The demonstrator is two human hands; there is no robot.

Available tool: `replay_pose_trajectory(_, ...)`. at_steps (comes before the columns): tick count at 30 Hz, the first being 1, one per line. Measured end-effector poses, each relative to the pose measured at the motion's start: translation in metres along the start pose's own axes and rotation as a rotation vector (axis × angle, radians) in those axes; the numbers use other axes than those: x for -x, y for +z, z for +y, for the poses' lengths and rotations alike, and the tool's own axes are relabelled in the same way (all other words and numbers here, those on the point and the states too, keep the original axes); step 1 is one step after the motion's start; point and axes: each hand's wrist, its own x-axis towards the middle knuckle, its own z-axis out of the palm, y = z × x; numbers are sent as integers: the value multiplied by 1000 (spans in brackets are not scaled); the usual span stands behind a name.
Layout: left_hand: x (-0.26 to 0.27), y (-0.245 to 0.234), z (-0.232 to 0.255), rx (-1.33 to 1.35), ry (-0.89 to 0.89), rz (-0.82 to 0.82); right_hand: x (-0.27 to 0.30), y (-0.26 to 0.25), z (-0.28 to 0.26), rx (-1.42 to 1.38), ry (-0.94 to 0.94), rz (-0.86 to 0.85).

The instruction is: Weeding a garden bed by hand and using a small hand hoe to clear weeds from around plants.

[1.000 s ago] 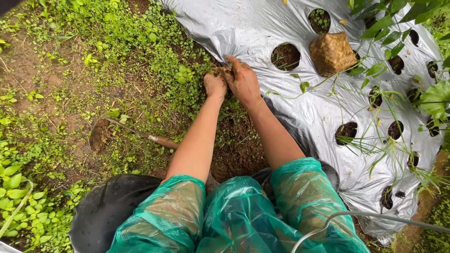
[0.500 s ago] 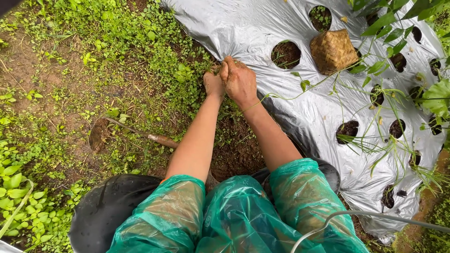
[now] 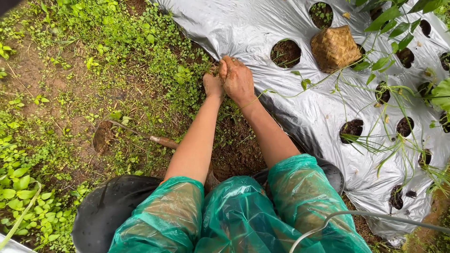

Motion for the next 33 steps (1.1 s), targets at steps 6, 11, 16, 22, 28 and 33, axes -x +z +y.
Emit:
replay_pose_trajectory(6, -42, 17, -65, -73, 46, -3, 0, 13, 10, -28, 24, -7)
replay_pose_trajectory(11, -19, 0, -36, -123, 63, -69, 1, 14, 14, -49, 15, 16)
replay_pose_trajectory(16, -40, 16, -63, -136, 62, -53, 3, 27, 24, 1, 13, 34)
replay_pose_trajectory(22, -42, 27, -106, -51, -33, 23, 6, 37, 33, -8, 23, 39)
replay_pose_trajectory(28, -115, 63, -148, 3, 30, 142, 7, 50, 45, -9, 33, 32)
replay_pose_trajectory(33, -108, 67, -145, 42, 93, 133, 9, 56, 50, -10, 47, 10)
